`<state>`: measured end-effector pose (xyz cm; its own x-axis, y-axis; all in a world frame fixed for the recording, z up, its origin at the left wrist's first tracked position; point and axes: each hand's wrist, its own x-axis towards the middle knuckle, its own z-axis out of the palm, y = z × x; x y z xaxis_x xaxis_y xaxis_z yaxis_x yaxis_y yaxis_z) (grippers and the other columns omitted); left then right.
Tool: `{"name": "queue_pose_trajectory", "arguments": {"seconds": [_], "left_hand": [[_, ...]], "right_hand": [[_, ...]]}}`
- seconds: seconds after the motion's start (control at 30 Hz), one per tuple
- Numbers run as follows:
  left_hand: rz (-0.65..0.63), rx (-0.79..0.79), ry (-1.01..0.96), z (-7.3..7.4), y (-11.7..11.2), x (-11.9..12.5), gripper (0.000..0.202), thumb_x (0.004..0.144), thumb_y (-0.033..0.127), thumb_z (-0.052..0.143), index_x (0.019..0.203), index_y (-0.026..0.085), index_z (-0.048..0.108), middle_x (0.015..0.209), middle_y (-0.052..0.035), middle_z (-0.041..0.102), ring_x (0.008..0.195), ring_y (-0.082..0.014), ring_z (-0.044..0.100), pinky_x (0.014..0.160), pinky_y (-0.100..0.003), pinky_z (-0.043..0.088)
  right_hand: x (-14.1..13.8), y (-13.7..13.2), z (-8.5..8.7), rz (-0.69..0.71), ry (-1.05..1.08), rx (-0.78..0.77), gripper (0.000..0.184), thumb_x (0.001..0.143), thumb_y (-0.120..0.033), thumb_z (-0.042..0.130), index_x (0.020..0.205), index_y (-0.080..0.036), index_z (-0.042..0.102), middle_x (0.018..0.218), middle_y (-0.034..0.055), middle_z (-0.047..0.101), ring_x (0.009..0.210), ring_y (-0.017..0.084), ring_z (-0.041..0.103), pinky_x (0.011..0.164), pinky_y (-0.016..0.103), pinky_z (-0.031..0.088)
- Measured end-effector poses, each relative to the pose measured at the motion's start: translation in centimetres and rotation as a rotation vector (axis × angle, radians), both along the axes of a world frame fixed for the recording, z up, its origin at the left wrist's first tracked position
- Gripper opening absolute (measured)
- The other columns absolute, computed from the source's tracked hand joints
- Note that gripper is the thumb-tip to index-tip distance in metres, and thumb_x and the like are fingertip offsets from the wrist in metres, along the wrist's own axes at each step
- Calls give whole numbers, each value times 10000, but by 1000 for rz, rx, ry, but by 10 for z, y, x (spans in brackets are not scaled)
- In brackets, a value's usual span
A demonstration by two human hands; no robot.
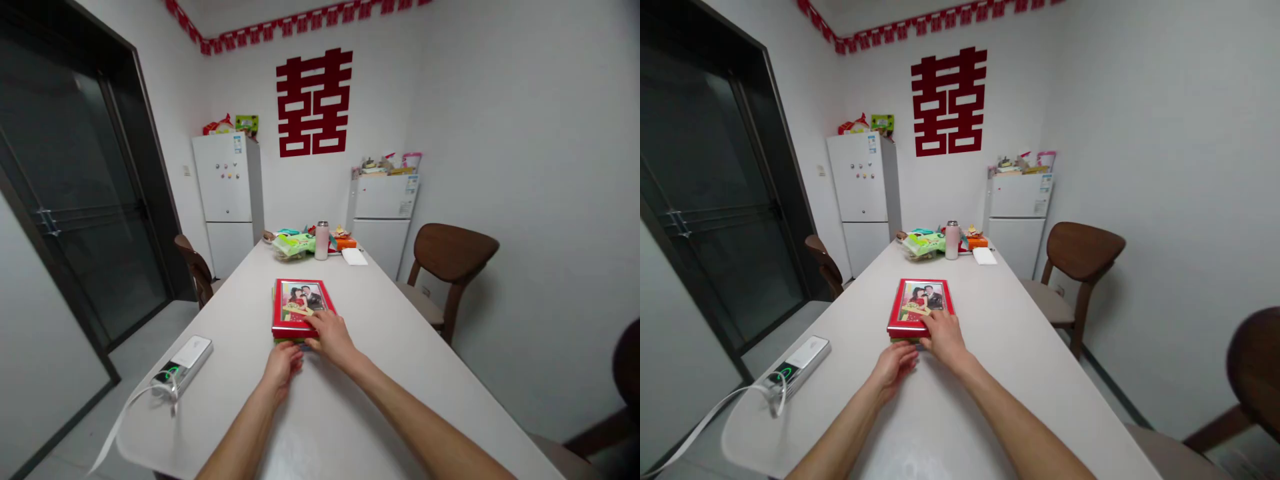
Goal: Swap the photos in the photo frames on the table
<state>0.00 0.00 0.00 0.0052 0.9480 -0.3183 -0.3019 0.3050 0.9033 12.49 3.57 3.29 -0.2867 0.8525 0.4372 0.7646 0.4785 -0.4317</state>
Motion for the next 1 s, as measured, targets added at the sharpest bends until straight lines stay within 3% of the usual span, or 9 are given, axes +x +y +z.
{"name": "queue_pose_trajectory", "arguments": {"seconds": [0.1, 0.23, 0.37, 0.47, 0.53, 0.67, 0.8, 0.9, 1.0], "left_hand": [[44, 58, -13, -2, 12, 0, 290, 805, 300, 472, 1060, 161, 464, 1068, -57, 510, 890, -177, 533, 741, -382, 455], [30, 133, -63, 8, 13, 0, 282, 803, 296, 476, 1047, 154, 474, 1048, -58, 522, 870, -172, 540, 727, -372, 459], [-3, 254, -160, 20, -9, 7, 276, 730, 265, 550, 949, 97, 549, 901, -78, 614, 799, -180, 585, 695, -305, 462], [50, 354, -209, 30, -35, 18, 299, 720, 300, 535, 964, 128, 549, 931, -59, 628, 865, -184, 578, 758, -281, 444], [83, 415, -177, 37, -55, 25, 298, 723, 297, 533, 976, 138, 541, 955, -54, 625, 895, -186, 568, 797, -281, 429], [34, 645, 227, 52, -93, 31, 284, 760, 219, 471, 1032, 153, 520, 957, -66, 621, 860, -180, 573, 765, -279, 454], [-51, 1154, 687, 57, -118, 34, 418, 713, 138, 444, 1131, 135, 440, 994, -116, 610, 864, -198, 577, 728, -299, 490], [-32, 1505, 970, 47, -124, 38, 460, 673, 133, 465, 1131, 106, 426, 994, -138, 620, 895, -216, 579, 738, -304, 501], [-10, 1571, 1193, 28, -127, 41, 344, 696, 214, 470, 1026, 128, 515, 917, -96, 660, 779, -210, 618, 587, -265, 537]], "right_hand": [[-4, 3, 0, 18, -115, 18, 287, 616, -170, 575, 901, -194, 596, 895, 73, 550, 884, 218, 435, 758, 337, 322], [-2, -7, 5, 22, -192, 33, 232, 650, -185, 558, 879, -193, 590, 885, 68, 535, 866, 208, 433, 738, 316, 334], [8, -36, 7, 32, -155, 40, 228, 666, -196, 553, 894, -200, 568, 884, 62, 528, 851, 202, 447, 732, 328, 360], [14, -65, 7, 85, 32, 23, 219, 655, -173, 548, 873, -196, 553, 899, 63, 534, 879, 208, 461, 768, 363, 378], [19, -83, 8, 123, 216, -17, 230, 643, -192, 558, 873, -195, 543, 1024, 75, 511, 989, 225, 434, 852, 397, 349], [34, -108, 19, 133, 760, -211, 408, 715, -327, 498, 1104, -225, 430, 1206, 75, 423, 1108, 221, 385, 905, 410, 336], [46, -127, 37, -10, 1272, -344, 473, 732, -414, 466, 1169, -260, 371, 1219, 64, 425, 1076, 226, 435, 802, 363, 439], [50, -140, 39, -73, 1411, -498, 566, 697, -419, 523, 1210, -291, 322, 1186, 48, 470, 1005, 227, 506, 752, 341, 471], [52, -143, 25, -66, 1414, -650, 678, 670, -360, 574, 1256, -263, 248, 1105, 59, 545, 922, 217, 563, 739, 344, 476]]}}
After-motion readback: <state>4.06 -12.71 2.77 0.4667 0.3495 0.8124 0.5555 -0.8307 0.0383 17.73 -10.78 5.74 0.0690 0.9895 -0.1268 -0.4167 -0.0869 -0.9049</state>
